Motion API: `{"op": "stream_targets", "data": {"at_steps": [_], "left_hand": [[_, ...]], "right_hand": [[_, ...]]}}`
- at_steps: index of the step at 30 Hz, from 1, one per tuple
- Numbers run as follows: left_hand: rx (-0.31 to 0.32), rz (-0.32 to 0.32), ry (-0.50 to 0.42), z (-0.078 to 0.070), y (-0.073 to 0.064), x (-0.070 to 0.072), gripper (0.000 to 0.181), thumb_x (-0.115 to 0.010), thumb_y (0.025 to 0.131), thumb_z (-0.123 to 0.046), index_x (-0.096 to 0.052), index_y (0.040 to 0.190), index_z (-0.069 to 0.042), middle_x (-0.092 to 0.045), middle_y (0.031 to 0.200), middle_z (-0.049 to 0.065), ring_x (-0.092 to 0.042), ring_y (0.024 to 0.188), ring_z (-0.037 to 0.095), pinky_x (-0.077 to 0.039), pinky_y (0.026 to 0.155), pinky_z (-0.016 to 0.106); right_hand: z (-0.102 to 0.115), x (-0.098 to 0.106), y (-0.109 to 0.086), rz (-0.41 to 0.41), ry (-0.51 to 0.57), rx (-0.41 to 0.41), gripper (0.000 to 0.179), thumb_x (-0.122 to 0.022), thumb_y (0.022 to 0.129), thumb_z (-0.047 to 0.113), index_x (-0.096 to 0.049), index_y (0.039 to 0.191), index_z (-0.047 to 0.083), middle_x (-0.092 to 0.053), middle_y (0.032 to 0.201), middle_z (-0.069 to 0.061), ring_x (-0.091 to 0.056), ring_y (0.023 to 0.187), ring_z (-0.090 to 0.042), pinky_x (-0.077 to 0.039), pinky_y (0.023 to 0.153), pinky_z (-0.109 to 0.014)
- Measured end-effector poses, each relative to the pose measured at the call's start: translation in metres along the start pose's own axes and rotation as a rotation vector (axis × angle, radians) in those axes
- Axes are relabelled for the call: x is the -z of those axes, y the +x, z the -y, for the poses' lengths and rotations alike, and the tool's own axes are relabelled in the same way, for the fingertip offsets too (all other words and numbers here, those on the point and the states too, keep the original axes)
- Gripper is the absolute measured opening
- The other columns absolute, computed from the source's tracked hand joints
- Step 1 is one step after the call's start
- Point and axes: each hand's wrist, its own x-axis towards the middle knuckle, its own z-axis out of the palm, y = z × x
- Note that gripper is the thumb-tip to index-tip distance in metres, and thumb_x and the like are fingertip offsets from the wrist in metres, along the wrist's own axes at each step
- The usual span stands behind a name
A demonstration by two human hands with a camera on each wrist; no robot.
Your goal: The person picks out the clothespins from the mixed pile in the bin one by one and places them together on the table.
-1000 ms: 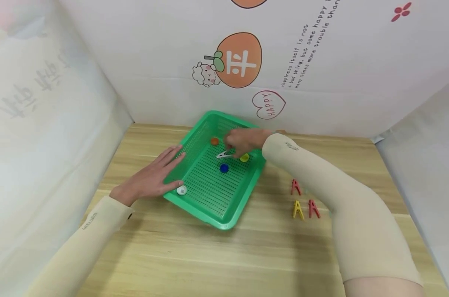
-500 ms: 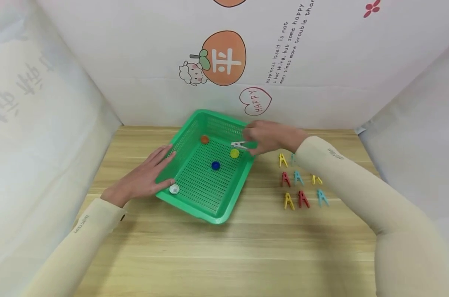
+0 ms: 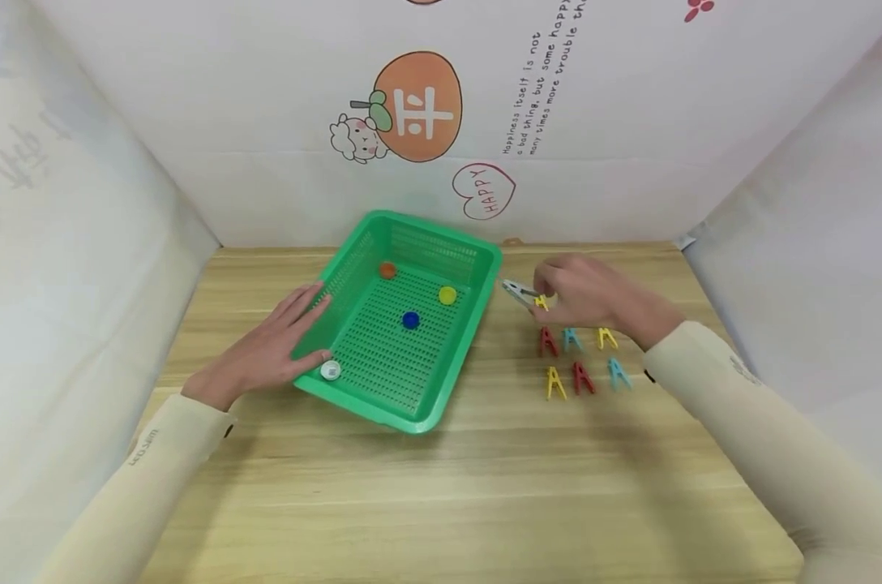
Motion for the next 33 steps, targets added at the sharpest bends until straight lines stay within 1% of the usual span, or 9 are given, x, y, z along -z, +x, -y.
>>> {"op": "stream_targets", "data": {"at_steps": [6,11,16,18,20,22,27,29,33], "left_hand": [[-0.003,-0.013,0.011,0.001,0.0,0.004,0.089,-0.045,0.098,-0.064,-0.006,0.162,-0.016,0.006,0.169,0.0,0.004,0.156,0.027,-0.024,0.12,0.054],[-0.007,-0.014,0.007,0.002,0.001,0.006,0.09,-0.046,0.098,-0.063,-0.005,0.162,-0.016,0.007,0.169,0.0,0.006,0.156,0.025,-0.024,0.12,0.054],[-0.001,-0.012,0.006,0.001,0.001,0.005,0.089,-0.047,0.098,-0.063,-0.005,0.162,-0.017,0.007,0.169,0.0,0.005,0.156,0.027,-0.024,0.12,0.055],[-0.002,-0.009,0.007,0.0,0.001,0.004,0.089,-0.047,0.098,-0.062,-0.005,0.162,-0.017,0.007,0.169,0.001,0.004,0.156,0.028,-0.024,0.12,0.055],[-0.005,-0.004,0.006,-0.001,0.001,0.003,0.089,-0.047,0.098,-0.062,-0.006,0.162,-0.016,0.007,0.169,0.001,0.004,0.156,0.028,-0.023,0.121,0.055],[-0.008,-0.003,0.007,-0.002,0.001,0.002,0.089,-0.047,0.098,-0.061,-0.006,0.162,-0.015,0.006,0.169,0.002,0.003,0.156,0.028,-0.022,0.121,0.055],[-0.013,-0.002,0.006,-0.003,0.0,0.002,0.089,-0.048,0.099,-0.06,-0.006,0.162,-0.013,0.006,0.169,0.003,0.004,0.156,0.029,-0.022,0.12,0.056],[-0.014,-0.004,0.005,-0.004,0.0,0.001,0.088,-0.048,0.099,-0.059,-0.007,0.162,-0.013,0.006,0.169,0.003,0.004,0.156,0.028,-0.022,0.12,0.056],[-0.015,-0.007,0.007,-0.004,0.002,-0.001,0.088,-0.048,0.099,-0.059,-0.007,0.162,-0.013,0.006,0.169,0.003,0.004,0.156,0.028,-0.022,0.121,0.054]], "right_hand": [[0.004,-0.012,-0.038,-0.076,-0.014,-0.034,0.022,-0.075,0.081,0.029,-0.068,0.087,0.009,-0.064,0.081,-0.001,-0.055,0.073,-0.014,-0.05,0.065,-0.035],[0.011,-0.026,-0.067,-0.116,0.004,-0.105,0.022,-0.075,0.078,0.029,-0.068,0.086,0.01,-0.064,0.08,-0.001,-0.057,0.071,-0.013,-0.05,0.063,-0.034],[0.025,-0.048,-0.093,-0.207,-0.021,-0.1,0.024,-0.078,0.073,0.03,-0.069,0.08,0.009,-0.065,0.074,0.0,-0.055,0.063,-0.01,-0.048,0.054,-0.029],[0.032,-0.059,-0.103,-0.224,-0.015,-0.112,0.023,-0.078,0.072,0.03,-0.068,0.078,0.01,-0.064,0.072,0.002,-0.053,0.062,-0.009,-0.047,0.053,-0.027],[0.039,-0.07,-0.114,-0.215,-0.003,-0.151,0.023,-0.078,0.073,0.031,-0.068,0.078,0.011,-0.063,0.073,0.003,-0.052,0.063,-0.008,-0.046,0.053,-0.026],[0.045,-0.078,-0.123,-0.187,0.017,-0.209,0.023,-0.077,0.076,0.032,-0.068,0.08,0.011,-0.062,0.075,0.003,-0.051,0.065,-0.008,-0.046,0.055,-0.027],[0.055,-0.09,-0.14,-0.112,0.057,-0.328,0.026,-0.076,0.081,0.034,-0.069,0.085,0.009,-0.064,0.08,0.001,-0.055,0.069,-0.011,-0.049,0.059,-0.032],[0.059,-0.093,-0.146,-0.089,0.065,-0.355,0.025,-0.076,0.082,0.033,-0.068,0.084,0.01,-0.063,0.08,0.002,-0.054,0.069,-0.011,-0.049,0.059,-0.031],[0.065,-0.105,-0.157,-0.08,0.049,-0.37,0.023,-0.076,0.08,0.033,-0.066,0.08,0.011,-0.06,0.076,0.004,-0.051,0.066,-0.009,-0.047,0.056,-0.029]]}}
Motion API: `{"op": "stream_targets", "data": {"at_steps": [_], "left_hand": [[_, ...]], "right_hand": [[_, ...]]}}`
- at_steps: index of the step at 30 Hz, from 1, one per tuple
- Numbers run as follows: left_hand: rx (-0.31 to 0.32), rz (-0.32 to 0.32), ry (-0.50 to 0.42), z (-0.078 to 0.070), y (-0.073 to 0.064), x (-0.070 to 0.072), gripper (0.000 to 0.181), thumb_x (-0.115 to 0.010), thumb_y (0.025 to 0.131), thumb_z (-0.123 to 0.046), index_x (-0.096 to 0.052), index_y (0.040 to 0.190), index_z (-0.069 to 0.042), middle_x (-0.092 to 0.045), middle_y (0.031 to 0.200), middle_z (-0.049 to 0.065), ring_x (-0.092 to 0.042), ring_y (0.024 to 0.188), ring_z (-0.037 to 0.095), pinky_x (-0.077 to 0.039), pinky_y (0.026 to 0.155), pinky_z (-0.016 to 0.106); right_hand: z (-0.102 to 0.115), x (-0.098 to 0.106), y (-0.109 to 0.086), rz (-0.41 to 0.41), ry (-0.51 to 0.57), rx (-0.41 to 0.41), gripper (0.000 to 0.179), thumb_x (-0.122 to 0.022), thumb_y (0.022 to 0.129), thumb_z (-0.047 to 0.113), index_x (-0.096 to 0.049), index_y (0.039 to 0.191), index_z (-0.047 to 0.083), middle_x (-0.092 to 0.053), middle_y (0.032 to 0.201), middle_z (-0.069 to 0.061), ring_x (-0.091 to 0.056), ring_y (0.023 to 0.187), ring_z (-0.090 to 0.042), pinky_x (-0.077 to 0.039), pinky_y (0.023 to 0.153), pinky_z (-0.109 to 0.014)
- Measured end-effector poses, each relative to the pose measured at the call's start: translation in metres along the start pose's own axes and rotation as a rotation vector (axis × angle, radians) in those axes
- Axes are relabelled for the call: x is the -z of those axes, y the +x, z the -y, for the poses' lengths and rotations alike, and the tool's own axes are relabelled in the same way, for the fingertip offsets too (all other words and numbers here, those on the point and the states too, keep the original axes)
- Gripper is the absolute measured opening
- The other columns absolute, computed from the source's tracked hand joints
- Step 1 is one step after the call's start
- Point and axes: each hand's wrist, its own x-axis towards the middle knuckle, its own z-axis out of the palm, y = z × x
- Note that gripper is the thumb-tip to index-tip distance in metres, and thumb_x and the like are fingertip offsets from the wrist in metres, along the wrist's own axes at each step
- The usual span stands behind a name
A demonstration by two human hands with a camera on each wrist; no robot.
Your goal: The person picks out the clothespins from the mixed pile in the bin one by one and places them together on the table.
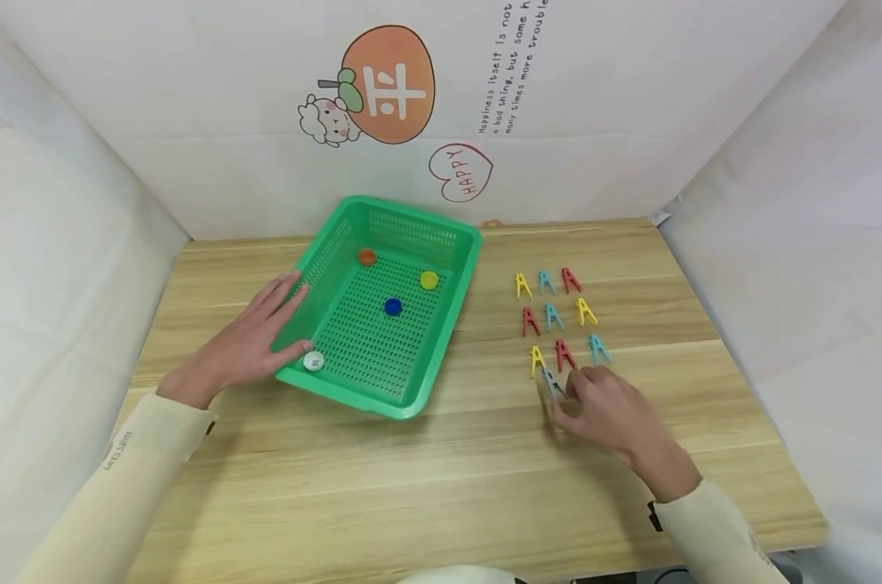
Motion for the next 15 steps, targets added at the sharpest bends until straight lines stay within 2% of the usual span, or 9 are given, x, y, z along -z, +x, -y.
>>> {"op": "stream_targets", "data": {"at_steps": [10,15], "left_hand": [[0.01,0.012,-0.009,0.0,-0.001,0.002,0.089,-0.047,0.098,-0.061,-0.005,0.162,-0.014,0.008,0.169,0.001,0.007,0.156,0.025,-0.022,0.121,0.054],[0.015,0.019,-0.007,0.0,-0.001,0.001,0.09,-0.047,0.098,-0.062,-0.005,0.162,-0.015,0.01,0.169,0.0,0.008,0.156,0.025,-0.021,0.121,0.054]], "right_hand": [[0.007,-0.02,-0.008,-0.028,-0.058,0.036,0.031,-0.077,0.078,0.035,-0.054,0.069,0.017,-0.045,0.063,0.008,-0.038,0.056,-0.008,-0.034,0.048,-0.023],[0.01,-0.025,-0.012,0.01,-0.058,0.019,0.031,-0.076,0.079,0.035,-0.052,0.068,0.019,-0.044,0.062,0.009,-0.037,0.056,-0.008,-0.034,0.048,-0.023]]}}
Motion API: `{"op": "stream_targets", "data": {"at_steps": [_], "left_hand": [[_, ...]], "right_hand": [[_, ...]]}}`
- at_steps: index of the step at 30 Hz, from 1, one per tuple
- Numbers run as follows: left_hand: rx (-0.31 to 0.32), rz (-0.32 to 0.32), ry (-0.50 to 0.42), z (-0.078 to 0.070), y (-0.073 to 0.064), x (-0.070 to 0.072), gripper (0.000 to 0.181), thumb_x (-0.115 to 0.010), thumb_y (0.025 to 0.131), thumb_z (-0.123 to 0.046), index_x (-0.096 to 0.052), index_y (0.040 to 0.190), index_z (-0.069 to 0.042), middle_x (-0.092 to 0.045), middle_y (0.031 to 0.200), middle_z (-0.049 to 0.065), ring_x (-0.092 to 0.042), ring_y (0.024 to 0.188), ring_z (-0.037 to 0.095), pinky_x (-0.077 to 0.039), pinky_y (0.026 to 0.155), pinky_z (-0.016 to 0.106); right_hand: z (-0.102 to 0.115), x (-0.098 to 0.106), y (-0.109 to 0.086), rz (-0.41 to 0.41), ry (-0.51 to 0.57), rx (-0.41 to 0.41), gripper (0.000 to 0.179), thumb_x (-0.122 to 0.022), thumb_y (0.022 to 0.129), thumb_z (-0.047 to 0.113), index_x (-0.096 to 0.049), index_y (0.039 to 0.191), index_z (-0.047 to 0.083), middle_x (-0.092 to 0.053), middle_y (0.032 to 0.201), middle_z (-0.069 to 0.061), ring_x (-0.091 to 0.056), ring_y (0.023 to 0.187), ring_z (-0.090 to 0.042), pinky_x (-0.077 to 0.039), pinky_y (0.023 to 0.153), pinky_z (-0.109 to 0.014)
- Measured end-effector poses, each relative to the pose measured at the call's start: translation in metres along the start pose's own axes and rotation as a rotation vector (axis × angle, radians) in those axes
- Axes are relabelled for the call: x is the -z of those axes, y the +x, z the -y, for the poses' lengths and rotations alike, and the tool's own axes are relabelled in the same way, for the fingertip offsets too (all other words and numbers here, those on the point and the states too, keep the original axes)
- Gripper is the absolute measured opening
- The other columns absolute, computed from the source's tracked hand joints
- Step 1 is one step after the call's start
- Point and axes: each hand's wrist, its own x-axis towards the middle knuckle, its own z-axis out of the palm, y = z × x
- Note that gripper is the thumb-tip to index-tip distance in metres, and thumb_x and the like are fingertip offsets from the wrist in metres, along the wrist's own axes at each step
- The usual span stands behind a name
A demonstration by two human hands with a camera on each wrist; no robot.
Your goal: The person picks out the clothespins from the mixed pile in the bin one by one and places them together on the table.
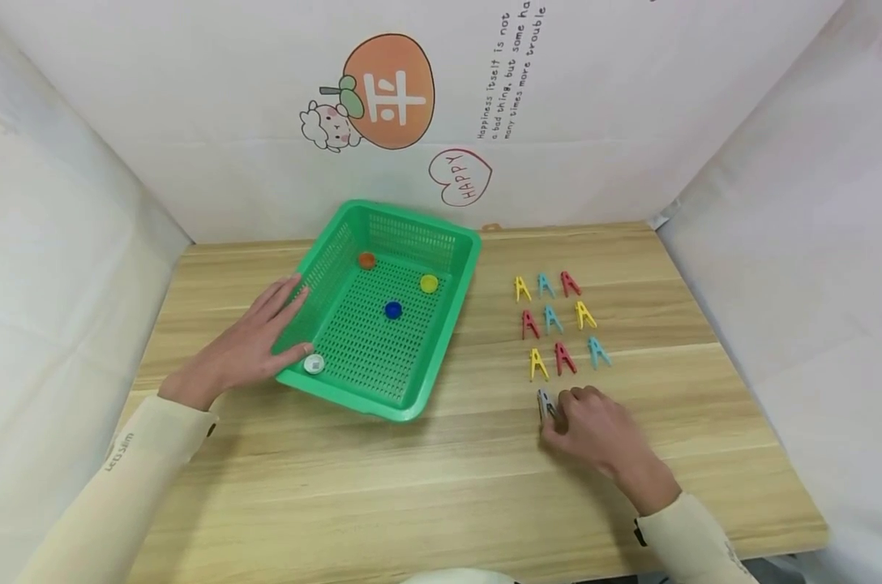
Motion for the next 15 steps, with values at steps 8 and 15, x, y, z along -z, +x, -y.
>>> {"op": "stream_targets", "data": {"at_steps": [8,15], "left_hand": [[0.002,-0.004,0.001,0.002,-0.003,-0.004,0.09,-0.046,0.098,-0.062,-0.005,0.162,-0.015,0.01,0.169,0.001,0.006,0.156,0.027,-0.022,0.121,0.055],[-0.002,-0.004,-0.027,-0.002,0.001,-0.004,0.092,-0.047,0.096,-0.066,-0.007,0.162,-0.015,0.007,0.169,0.002,0.007,0.156,0.024,-0.022,0.121,0.055]], "right_hand": [[0.0,-0.01,0.001,0.06,-0.026,-0.029,0.028,-0.073,0.08,0.036,-0.053,0.069,0.019,-0.047,0.065,0.007,-0.04,0.058,-0.01,-0.038,0.049,-0.025],[-0.009,0.01,0.006,0.114,0.039,-0.063,0.038,-0.074,0.084,0.046,-0.056,0.071,0.015,-0.051,0.067,0.005,-0.045,0.061,-0.01,-0.041,0.052,-0.027]]}}
